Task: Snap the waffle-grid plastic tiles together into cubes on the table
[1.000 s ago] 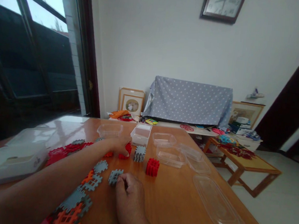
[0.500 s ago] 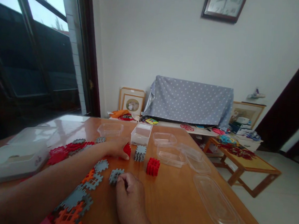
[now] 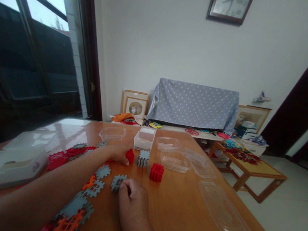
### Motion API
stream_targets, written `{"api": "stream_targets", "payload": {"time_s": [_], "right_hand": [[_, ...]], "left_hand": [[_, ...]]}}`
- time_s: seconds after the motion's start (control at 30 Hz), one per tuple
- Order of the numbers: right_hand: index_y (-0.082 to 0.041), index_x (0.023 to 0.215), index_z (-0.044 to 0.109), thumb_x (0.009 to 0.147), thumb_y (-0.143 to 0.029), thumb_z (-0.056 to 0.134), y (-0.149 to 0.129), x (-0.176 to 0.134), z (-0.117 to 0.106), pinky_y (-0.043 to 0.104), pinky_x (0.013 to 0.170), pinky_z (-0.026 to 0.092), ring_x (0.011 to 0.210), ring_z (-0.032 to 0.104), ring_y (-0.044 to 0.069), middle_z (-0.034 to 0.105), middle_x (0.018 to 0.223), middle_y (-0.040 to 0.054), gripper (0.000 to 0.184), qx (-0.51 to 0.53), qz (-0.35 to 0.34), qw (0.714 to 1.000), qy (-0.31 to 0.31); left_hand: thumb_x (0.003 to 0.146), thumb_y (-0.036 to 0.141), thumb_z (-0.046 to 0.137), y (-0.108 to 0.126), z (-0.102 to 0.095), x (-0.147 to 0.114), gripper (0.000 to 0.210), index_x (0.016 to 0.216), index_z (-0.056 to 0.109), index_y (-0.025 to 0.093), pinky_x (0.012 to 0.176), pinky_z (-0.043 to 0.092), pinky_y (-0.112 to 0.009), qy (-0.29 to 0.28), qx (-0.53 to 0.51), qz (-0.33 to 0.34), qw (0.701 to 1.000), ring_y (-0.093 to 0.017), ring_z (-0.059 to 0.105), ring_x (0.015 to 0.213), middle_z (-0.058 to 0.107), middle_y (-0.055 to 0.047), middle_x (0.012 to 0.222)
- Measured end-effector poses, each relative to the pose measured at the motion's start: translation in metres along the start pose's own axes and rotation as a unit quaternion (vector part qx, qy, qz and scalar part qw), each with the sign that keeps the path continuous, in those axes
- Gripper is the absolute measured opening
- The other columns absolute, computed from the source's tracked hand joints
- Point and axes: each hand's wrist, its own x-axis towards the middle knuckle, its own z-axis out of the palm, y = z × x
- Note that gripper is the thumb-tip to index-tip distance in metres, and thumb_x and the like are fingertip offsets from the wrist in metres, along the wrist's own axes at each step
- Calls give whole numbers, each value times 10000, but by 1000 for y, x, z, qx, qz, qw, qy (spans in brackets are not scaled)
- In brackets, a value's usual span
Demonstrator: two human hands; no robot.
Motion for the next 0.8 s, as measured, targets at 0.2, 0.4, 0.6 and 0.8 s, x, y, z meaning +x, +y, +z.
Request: {"api": "stream_targets", "payload": {"time_s": [0.2, 0.4, 0.6, 0.8], "right_hand": [[-190, 772, 648, 945, -324, 512, -2, 1, -2, 241, 632, 369, 700, 572, 161, 599, 701, -20, 258, 1, -3, 1000, 2], [-189, 805, 681, 944, -375, 517, -1, 0, -3, 248, 646, 395, 709, 588, 172, 628, 717, -10, 284, 8, -4, 1000, 1], [-198, 824, 691, 932, -458, 526, -1, -2, -5, 260, 633, 407, 698, 582, 186, 650, 716, 3, 326, -2, -5, 1000, -8], [-195, 888, 707, 913, -525, 527, 5, -3, -6, 285, 649, 440, 711, 599, 205, 676, 758, 26, 377, 5, 10, 1000, -13]], "left_hand": [[500, 537, 878, 6, -12, -12, 1043, 1426, 490, 252, 1109, 389, -435, 15, 14, 15, 1000, -361, 505, 1343, 526, -123, 1494], [797, 523, 669, 5, -33, -53, 715, 1411, 493, 203, 1104, 373, -432, 115, 22, -9, 993, -342, 516, 1318, 548, -140, 1453], [871, 337, 559, -10, -26, -110, 342, 1171, 654, 202, 949, 475, -345, 125, 39, -53, 990, -275, 639, 1113, 691, -108, 1223], [848, 348, 567, -14, 3, -151, 273, 1037, 694, 198, 898, 493, -408, 96, 68, -126, 985, -314, 664, 1043, 721, -145, 1125]]}}
